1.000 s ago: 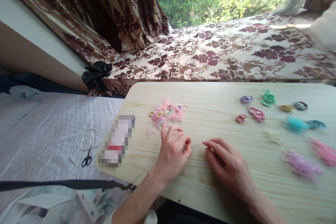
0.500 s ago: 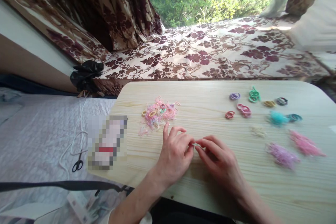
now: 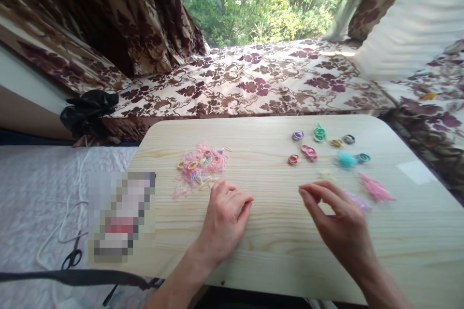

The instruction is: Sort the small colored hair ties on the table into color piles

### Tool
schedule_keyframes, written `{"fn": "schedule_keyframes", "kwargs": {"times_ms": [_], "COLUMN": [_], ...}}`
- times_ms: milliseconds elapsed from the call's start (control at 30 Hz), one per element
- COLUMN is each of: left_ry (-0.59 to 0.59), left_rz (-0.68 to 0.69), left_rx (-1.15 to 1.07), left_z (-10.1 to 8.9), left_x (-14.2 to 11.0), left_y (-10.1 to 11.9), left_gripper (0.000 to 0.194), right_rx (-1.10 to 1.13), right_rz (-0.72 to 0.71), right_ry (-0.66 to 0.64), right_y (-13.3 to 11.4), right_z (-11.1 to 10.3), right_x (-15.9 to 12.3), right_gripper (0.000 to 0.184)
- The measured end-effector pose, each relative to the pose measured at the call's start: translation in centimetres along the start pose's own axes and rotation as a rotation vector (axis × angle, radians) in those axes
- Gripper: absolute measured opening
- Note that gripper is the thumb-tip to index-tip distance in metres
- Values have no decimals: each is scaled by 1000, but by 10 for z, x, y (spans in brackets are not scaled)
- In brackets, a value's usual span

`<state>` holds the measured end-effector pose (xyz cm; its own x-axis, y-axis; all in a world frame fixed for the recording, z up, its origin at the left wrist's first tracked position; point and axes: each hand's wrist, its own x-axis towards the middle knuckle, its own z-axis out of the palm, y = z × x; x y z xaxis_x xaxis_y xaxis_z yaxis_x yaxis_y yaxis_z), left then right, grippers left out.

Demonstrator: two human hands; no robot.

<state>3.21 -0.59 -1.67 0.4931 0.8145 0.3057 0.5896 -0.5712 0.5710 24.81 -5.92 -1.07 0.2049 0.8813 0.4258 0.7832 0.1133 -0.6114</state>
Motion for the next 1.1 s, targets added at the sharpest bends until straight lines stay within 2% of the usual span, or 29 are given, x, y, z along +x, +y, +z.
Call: {"fn": "schedule_keyframes", "kwargs": {"times_ms": [167,267,400,567,700,833,1000,1100], "left_ry": [1,16,2,-6,13,34,23,23], "left_rz": [5,-2,-30,-72,-77,-112,-237,-334], "left_rx": [-25,-13,4,-61,-101,-153,-328,-460], "left_z": [2,2,1,2,3,4,4,3], "left_x": [-1,-2,-3,-6,-6,-5,-4,-3], "left_y": [-1,-1,-1,-5,-6,-3,0,2], "left_gripper": [13,14,15,16,16,16,15,14], "right_rx": [-285,-400,-488,-523,-497,-370,-10,149], "right_rz": [155,201,232,240,233,217,20,-23], "right_ry": [157,148,102,72,106,106,-68,-182], "right_y": [57,83,101,110,96,57,5,-19], "right_z": [-45,-61,-62,-58,-68,-64,-19,9], "right_x": [21,34,46,49,42,24,-1,-8], "right_gripper": [16,16,17,16,15,18,18,14]}}
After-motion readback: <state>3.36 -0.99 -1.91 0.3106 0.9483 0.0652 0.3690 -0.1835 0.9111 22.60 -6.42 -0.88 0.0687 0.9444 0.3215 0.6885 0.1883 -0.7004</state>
